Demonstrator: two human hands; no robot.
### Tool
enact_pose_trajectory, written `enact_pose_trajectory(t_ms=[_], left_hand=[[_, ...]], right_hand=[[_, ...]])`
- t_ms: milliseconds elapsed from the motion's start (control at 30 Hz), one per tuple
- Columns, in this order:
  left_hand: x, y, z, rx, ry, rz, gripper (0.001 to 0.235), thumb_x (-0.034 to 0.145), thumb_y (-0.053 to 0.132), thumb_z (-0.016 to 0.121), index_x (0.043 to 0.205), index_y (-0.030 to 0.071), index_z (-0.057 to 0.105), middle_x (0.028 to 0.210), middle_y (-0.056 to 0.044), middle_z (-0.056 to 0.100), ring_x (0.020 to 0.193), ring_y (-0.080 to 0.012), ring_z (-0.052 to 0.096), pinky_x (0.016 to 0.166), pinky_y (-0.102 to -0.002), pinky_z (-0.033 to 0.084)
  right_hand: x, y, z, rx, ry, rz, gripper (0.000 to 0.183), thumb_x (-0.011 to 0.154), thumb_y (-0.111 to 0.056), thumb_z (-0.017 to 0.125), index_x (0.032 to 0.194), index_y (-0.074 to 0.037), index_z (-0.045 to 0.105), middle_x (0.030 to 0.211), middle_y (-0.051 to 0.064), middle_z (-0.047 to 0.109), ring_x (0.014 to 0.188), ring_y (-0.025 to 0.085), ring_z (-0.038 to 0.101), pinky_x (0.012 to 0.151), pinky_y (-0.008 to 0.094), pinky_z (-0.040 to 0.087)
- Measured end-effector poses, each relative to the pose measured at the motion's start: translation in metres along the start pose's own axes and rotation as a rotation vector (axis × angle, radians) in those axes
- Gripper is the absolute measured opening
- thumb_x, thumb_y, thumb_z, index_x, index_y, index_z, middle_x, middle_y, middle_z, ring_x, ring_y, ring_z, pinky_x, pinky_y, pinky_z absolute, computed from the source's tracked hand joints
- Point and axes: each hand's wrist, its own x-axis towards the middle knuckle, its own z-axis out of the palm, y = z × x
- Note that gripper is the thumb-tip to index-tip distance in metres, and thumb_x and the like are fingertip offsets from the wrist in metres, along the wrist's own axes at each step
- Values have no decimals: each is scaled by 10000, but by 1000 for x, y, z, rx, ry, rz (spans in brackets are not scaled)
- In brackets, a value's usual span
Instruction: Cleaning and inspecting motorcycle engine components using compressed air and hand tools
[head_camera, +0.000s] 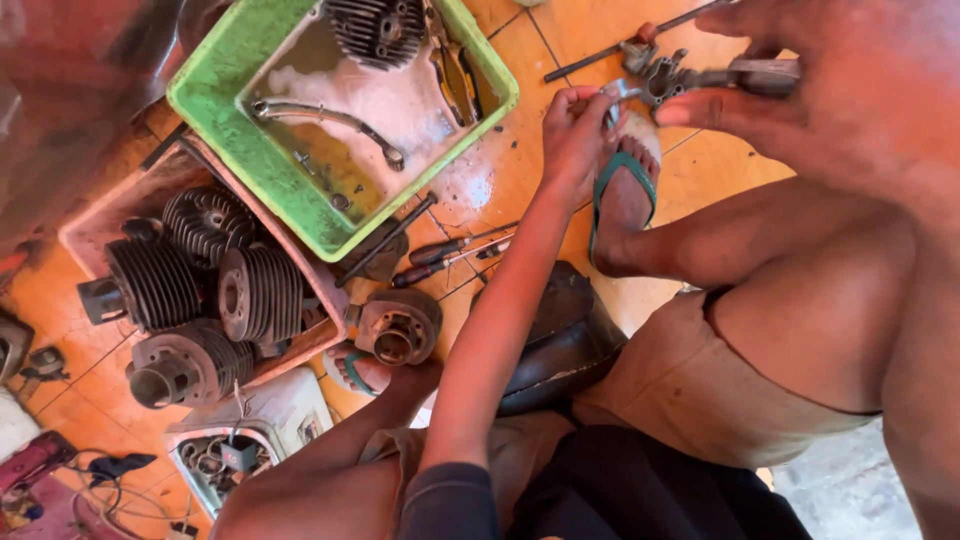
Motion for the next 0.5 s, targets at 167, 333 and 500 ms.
enact_pose_trajectory(t_ms=[167,333,500], left_hand=[[56,-43,1,405,239,83,259,800,142,771,950,-5,620,820,-105,640,665,-156,573,563,-276,478],[76,-72,3,811,197,223,230,755,95,798,931,56,655,939,-63,699,803,-196,704,755,-314,555],[89,-85,0,660,51,501,219,789,-23,670,899,58,500,955,-118,666,810,-214,692,699,-310,566]], right_hand=[[7,-14,-21,-184,-113,166,665,954,-623,788,1323,-70,790,818,129,764,513,363,676,532,432,540],[18,-15,-30,-199,-93,227,614,997,-594,807,1286,-52,809,887,163,775,559,361,697,525,440,547],[34,-29,-36,-101,-182,257,489,956,-435,780,1275,-64,777,900,141,767,560,384,687,517,471,546]])
